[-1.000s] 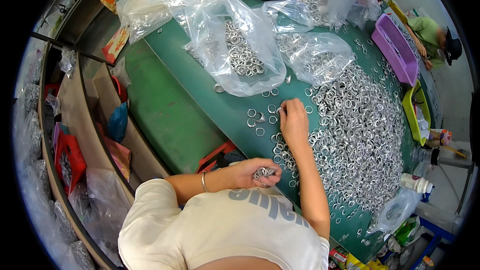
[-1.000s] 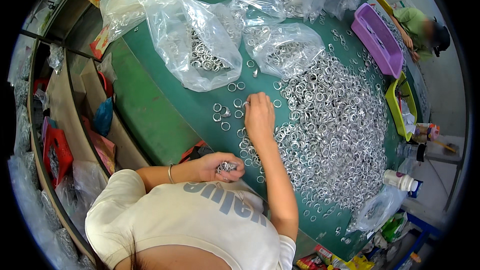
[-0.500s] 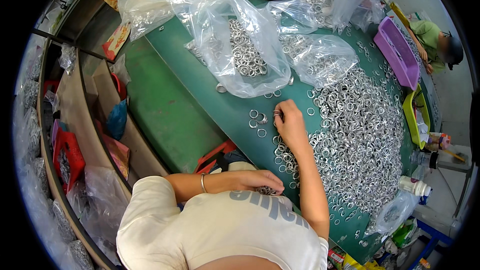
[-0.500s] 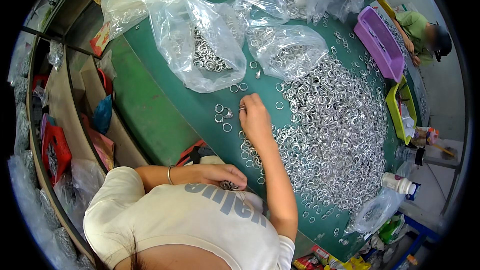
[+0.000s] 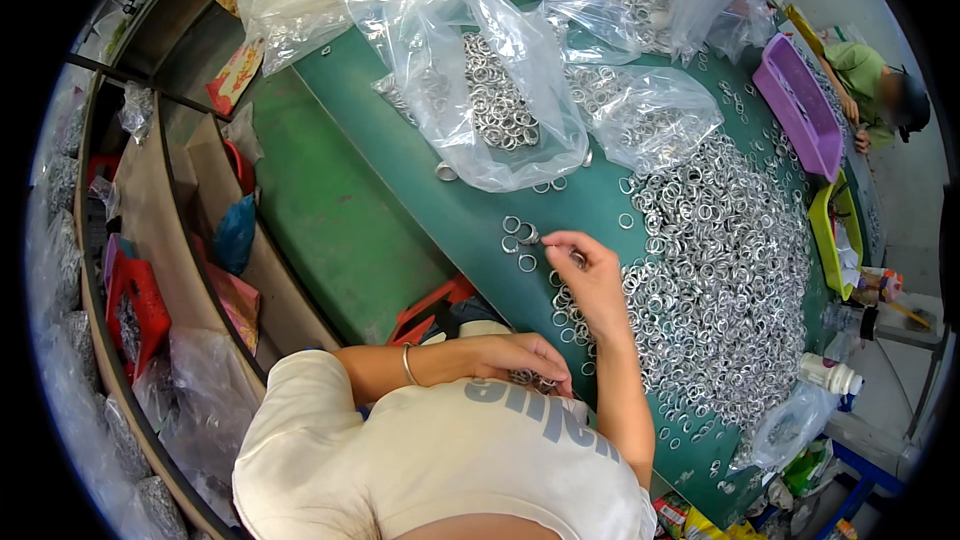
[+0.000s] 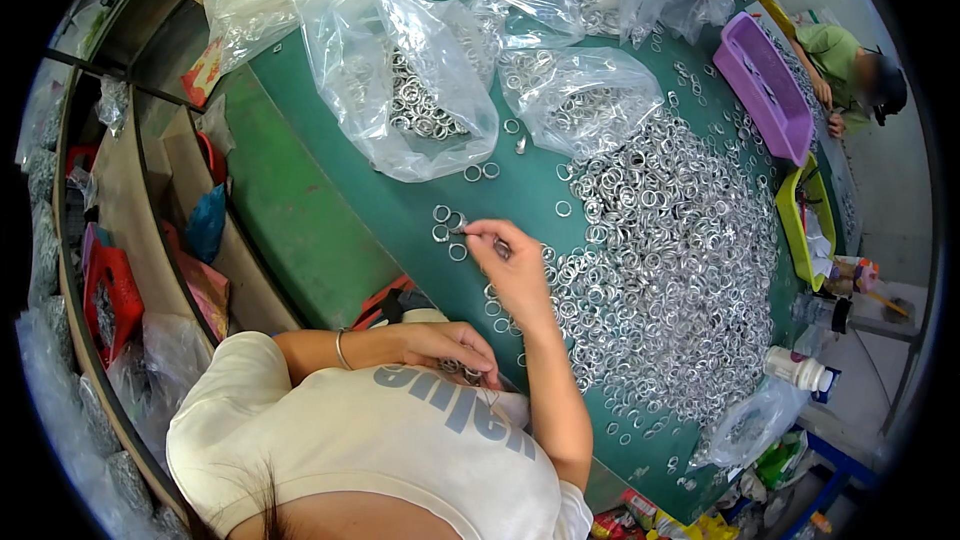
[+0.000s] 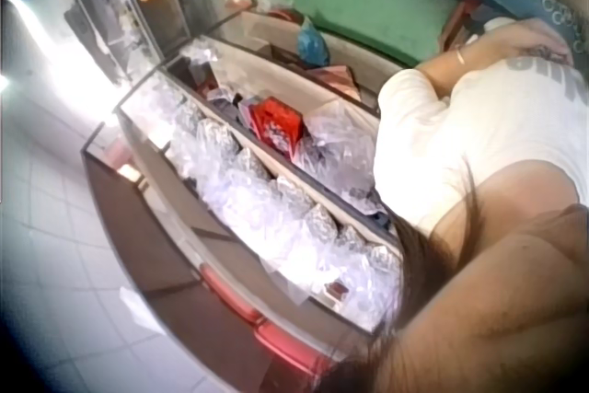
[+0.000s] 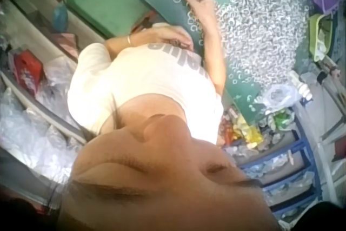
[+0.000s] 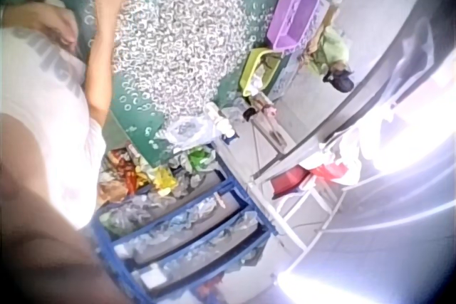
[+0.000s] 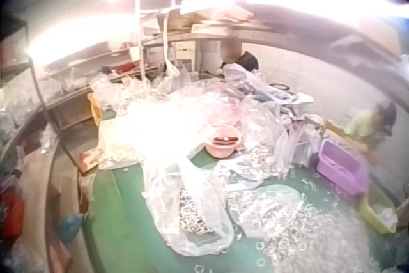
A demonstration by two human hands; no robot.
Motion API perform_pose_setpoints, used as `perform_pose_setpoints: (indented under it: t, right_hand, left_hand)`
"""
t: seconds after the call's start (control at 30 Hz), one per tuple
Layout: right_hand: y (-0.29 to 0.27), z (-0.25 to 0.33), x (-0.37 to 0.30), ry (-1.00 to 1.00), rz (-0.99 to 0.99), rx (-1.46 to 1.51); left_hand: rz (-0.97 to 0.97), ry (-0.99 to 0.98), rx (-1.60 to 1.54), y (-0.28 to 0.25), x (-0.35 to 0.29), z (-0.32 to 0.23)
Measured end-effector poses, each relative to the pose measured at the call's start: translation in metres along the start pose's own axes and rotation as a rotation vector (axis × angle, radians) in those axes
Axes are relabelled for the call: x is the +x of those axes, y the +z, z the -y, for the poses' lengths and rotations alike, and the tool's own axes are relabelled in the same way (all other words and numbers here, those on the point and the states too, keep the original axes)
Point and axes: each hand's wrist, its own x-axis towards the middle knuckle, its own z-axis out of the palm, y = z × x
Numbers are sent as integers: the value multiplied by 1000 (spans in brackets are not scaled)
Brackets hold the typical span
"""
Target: The person sorts small metal rings from a large pile on a green workbench by hand, gathers several items, and then moves to a storage shelf to place them into plastic bags.
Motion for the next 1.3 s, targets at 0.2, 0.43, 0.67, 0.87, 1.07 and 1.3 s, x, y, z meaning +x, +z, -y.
perform_pose_setpoints:
  t: [0.2, 0.43, 0.67, 0.87, 1.07, 1.3]
  right_hand:
    - [33, -1, 21, -457, -120, -919]
    - [18, 6, 14, -409, -235, -887]
    - [33, -10, 13, -565, -129, -1097]
    - [-1, 8, -10, -211, -165, -365]
    - [5, 0, -12, -348, -240, -594]
    - [30, -12, 16, -566, -98, -1219]
  left_hand:
    - [-17, 8, -52, 3, -3, -5]
    - [-38, 3, -85, 0, -3, -7]
    - [-83, 46, -21, 3, -3, -6]
    - [-177, 91, -106, 6, -4, -7]
    - [-127, 57, -80, 3, 1, -2]
    - [-143, 45, -92, 5, -3, -4]
